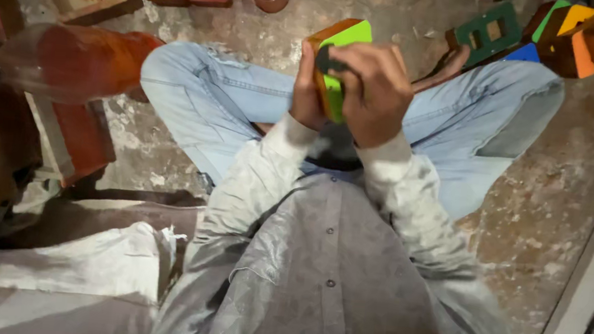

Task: The person sits on the floor and cleans several colorful wooden blocks using a dark cloth. They pick up each block, wipe its surfaces, and place it back down, repeating the process for multiple items.

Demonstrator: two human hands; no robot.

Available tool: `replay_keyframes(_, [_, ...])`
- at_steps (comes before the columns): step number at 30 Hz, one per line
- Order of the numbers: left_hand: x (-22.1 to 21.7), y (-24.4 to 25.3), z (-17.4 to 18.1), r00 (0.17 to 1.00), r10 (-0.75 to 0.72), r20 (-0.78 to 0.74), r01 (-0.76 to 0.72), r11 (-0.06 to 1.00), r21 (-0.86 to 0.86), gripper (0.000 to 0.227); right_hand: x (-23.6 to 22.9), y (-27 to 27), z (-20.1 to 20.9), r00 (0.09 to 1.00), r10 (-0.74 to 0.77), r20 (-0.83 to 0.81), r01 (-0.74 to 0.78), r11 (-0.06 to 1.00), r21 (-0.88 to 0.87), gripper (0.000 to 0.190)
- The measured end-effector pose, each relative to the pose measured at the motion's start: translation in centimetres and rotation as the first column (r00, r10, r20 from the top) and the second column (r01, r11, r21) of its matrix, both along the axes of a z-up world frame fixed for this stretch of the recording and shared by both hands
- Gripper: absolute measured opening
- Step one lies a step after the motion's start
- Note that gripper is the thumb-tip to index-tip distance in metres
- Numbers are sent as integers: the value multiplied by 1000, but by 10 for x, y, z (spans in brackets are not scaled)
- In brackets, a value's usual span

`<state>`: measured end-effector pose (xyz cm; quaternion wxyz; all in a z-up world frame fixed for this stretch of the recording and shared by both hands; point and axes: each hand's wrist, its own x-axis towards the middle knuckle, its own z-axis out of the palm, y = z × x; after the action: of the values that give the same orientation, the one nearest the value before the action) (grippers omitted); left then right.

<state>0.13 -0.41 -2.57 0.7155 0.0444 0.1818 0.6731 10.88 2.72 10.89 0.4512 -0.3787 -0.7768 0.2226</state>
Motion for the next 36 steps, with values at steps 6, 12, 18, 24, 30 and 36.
replay_keyframes(6, [2, -10, -29, 988, 73, -133, -76, 997, -18, 70, -31, 6, 6, 952, -304, 49, 307, 947, -95, 24])
replay_keyframes(12, [-4, -13, -27, 999, -32, 8, 32, 999, -12, 75, -32, 4, -1, 953, -254, 165, 255, 967, 19, 20])
replay_keyframes(18, [-17, -6, -19, 1000, 11, -16, -11, 1000, -1, 81, -36, 14, 2, 971, -106, 214, 74, 986, 152, 14])
replay_keyframes(24, [-20, 3, -7, 999, 19, -36, -19, 1000, -1, 85, -31, 25, -1, 957, -165, 238, 131, 979, 154, 18])
replay_keyframes(30, [-24, -1, 1, 997, -16, 77, 16, 1000, 1, 84, -1, 15, -18, 956, -137, 261, 122, 990, 74, 25])
replay_keyframes(36, [-32, -4, -5, 991, 60, 123, -51, 996, -75, 79, 22, -11, -3, 965, 91, 247, -69, 993, -94, 31])
